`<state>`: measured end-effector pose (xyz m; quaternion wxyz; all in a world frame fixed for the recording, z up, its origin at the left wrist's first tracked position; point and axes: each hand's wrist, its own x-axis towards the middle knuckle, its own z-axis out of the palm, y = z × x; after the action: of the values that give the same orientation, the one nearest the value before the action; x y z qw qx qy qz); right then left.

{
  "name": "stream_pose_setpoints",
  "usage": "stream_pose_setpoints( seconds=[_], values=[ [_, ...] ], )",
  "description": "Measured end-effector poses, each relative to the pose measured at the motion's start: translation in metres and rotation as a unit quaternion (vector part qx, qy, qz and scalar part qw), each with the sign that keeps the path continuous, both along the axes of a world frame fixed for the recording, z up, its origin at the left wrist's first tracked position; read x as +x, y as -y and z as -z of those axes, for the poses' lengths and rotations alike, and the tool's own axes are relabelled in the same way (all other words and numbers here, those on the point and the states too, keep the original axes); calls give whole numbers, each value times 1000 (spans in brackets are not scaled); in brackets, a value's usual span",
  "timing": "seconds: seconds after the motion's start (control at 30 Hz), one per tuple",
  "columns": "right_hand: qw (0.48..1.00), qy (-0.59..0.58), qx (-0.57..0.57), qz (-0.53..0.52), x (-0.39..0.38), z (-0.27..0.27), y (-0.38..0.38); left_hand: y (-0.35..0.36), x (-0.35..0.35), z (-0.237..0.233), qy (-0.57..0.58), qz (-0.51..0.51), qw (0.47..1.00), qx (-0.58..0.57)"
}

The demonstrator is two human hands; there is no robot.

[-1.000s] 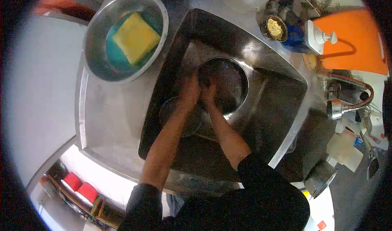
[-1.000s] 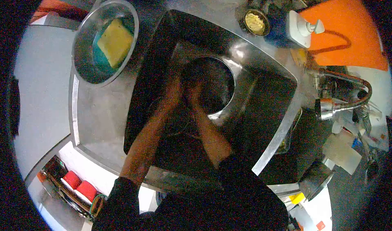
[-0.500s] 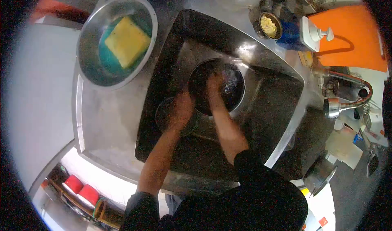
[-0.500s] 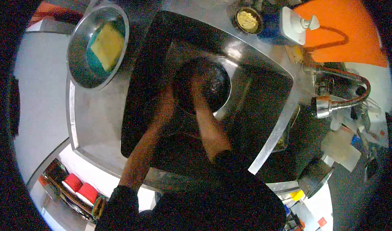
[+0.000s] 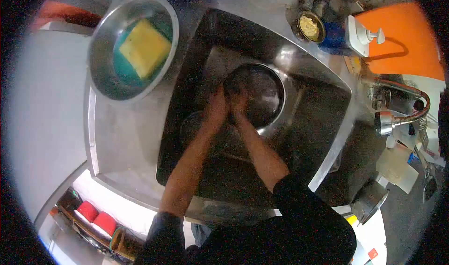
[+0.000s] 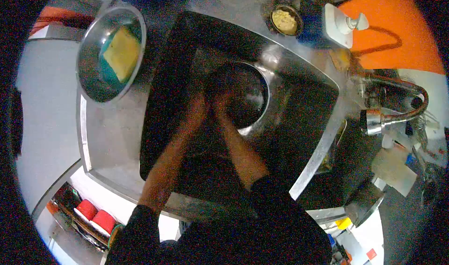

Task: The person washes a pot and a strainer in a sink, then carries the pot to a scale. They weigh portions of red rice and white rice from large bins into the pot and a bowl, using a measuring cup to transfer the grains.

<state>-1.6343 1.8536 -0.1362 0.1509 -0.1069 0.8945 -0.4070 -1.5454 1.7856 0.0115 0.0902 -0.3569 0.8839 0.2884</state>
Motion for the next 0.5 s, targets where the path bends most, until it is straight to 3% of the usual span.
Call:
stream_pose_setpoints(
  seconds=[0.03, 0.07, 0.1, 0.13, 0.2, 0.23, 0.3, 0.33, 0.4, 0.47, 0.5],
  values=[
    [1000, 1, 8, -1, -3, -17, -6, 11, -12, -21, 41, -3, 998, 42],
    [996, 26, 29, -85, -12, -50, -4, 10, -12, -32, 41, -6, 998, 48],
    [983, 52, 45, -168, -19, -74, -2, 12, -11, -42, 33, -54, 987, 150],
    [969, -57, 41, -239, -40, -23, -14, 18, -13, -47, 22, -94, 965, 243],
    [890, -313, 45, -328, -80, 82, -41, 4, -3, -36, -8, -105, 977, 184],
    [889, -316, 44, -328, -97, 65, -43, -3, 0, -23, -40, -121, 984, 127],
    [816, -118, 262, -502, -128, -14, -29, -12, -2, 19, -87, -132, 983, 94],
    [813, -115, 265, -505, -124, -57, -32, -20, 1, 30, -127, -142, 979, 67],
    [923, -46, 170, -342, -107, -133, -46, -27, 4, 32, -169, -154, 969, 94],
    [860, -150, 232, -430, -102, -40, -99, -30, 4, 29, -211, -165, 957, 115],
    [822, -206, 256, -466, -99, 5, -125, -30, 4, 25, -258, -147, 953, 55]
  ],
)
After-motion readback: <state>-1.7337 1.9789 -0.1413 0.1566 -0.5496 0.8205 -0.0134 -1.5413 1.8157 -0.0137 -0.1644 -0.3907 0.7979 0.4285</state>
